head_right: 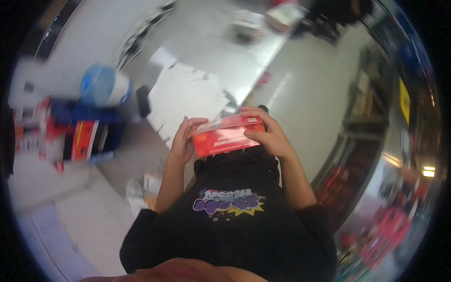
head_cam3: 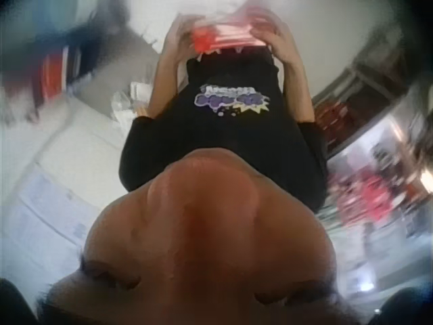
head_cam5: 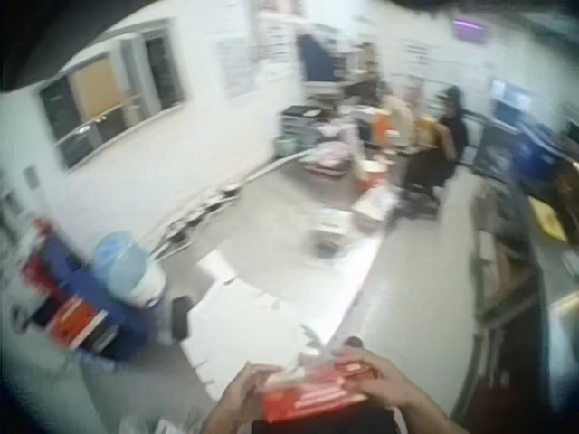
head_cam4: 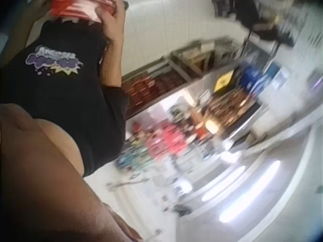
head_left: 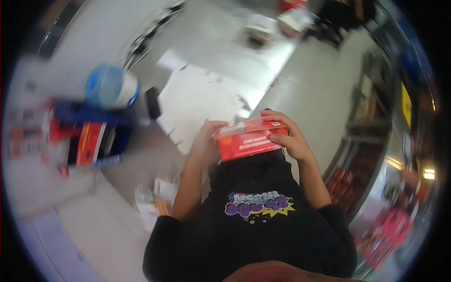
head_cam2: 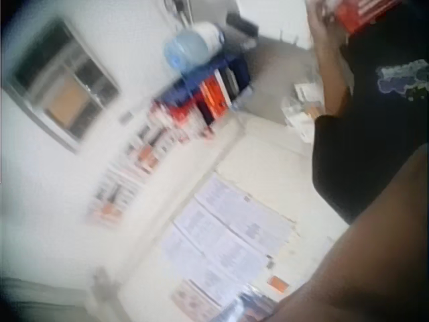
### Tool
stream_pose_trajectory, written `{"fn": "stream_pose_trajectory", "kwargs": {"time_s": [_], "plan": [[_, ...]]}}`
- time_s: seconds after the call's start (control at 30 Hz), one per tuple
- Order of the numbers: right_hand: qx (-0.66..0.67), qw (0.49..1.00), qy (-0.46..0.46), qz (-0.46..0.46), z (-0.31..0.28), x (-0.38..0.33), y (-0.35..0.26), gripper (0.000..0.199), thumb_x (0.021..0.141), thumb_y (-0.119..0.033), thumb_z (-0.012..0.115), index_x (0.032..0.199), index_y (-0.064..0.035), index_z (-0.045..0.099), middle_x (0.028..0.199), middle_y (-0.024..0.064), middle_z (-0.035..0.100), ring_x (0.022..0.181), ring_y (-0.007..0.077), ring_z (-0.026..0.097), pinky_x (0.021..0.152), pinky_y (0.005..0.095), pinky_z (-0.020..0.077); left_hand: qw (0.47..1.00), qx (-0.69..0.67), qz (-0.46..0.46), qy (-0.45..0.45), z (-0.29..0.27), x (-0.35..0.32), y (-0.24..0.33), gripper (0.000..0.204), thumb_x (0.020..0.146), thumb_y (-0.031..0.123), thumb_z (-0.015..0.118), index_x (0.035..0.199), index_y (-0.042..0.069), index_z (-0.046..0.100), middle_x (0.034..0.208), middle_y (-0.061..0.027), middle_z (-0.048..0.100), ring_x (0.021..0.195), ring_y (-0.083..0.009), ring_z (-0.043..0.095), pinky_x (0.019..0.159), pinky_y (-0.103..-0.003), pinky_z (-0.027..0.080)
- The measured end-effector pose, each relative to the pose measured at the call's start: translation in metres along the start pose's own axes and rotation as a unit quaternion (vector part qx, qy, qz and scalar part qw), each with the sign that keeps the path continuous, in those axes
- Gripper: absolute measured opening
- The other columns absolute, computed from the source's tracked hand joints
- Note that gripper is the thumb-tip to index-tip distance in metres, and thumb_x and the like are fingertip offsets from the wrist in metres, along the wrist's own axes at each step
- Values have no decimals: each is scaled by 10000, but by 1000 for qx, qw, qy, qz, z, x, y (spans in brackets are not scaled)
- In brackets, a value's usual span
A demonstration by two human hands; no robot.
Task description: The person assembles small red and green cardboard boxes by hand. They fold the flat cardboard pieces into shape, insert a green insert into the red box, and place the finished units onto a nearby shelf. The process is repeated multiple times throughout the clip.
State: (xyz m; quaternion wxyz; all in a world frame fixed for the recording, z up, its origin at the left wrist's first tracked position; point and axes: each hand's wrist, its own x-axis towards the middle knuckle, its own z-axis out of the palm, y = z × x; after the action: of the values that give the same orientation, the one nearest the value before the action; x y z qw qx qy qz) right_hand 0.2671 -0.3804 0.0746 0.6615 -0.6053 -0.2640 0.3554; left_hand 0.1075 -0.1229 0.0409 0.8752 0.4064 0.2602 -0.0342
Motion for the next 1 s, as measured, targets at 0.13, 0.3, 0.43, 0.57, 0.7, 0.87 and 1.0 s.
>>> {"fn": "stream_pose_trajectory", "kwargs": {"time_s": [0.13,0.3,0.43,0.57,0.7,0.87,1.0], "plan": [[-59,997,42,-32,-26,-26,-9,534,821,-128,788,1324,-49,625,1479,175,524,1388,303,474,1159,416,370,969,-96,-203,-102,-26,43,-50,570,1085,438,383,1430,1,505,1350,-198,627,1260,-290,611,1038,-450,531],[-146,891,422,86,-38,-66,32,720,931,-311,724,1539,-85,412,1473,165,513,1320,310,527,1023,419,509,968,-121,-188,-115,59,67,-64,558,1045,369,504,1462,2,458,1411,-185,593,1262,-328,606,986,-507,545],[141,909,333,208,-52,-103,70,1019,902,-714,599,1548,15,303,1378,265,551,1130,352,649,783,403,575,987,98,-76,-100,92,105,-107,460,1025,198,613,1418,95,398,1352,-141,579,1181,-283,625,938,-467,553],[226,862,392,227,-64,-132,108,840,945,-505,696,1491,16,327,1246,227,614,918,271,675,719,351,584,962,225,-120,-100,159,123,-153,581,984,161,691,1435,161,325,1383,-113,531,1137,-241,606,879,-440,522],[291,799,483,209,-114,-192,142,748,957,-409,716,1477,-16,351,1135,169,657,885,199,665,751,322,586,917,265,-256,-150,213,154,-212,685,985,207,689,1523,200,264,1418,-106,511,1176,-240,584,920,-490,501],[101,701,612,352,-152,-271,276,865,1002,-630,493,1572,-11,292,1444,290,534,1346,413,523,1142,453,397,827,388,-351,-205,280,223,-336,732,970,226,713,1531,182,245,1321,-122,529,1199,-271,564,884,-470,538],[148,668,345,643,-143,-345,306,956,957,-680,490,1637,-88,170,1680,267,128,1542,475,145,1213,655,155,776,490,-289,-273,356,304,-485,684,973,228,695,1502,160,266,1324,-144,529,1198,-293,568,945,-477,529]]}}
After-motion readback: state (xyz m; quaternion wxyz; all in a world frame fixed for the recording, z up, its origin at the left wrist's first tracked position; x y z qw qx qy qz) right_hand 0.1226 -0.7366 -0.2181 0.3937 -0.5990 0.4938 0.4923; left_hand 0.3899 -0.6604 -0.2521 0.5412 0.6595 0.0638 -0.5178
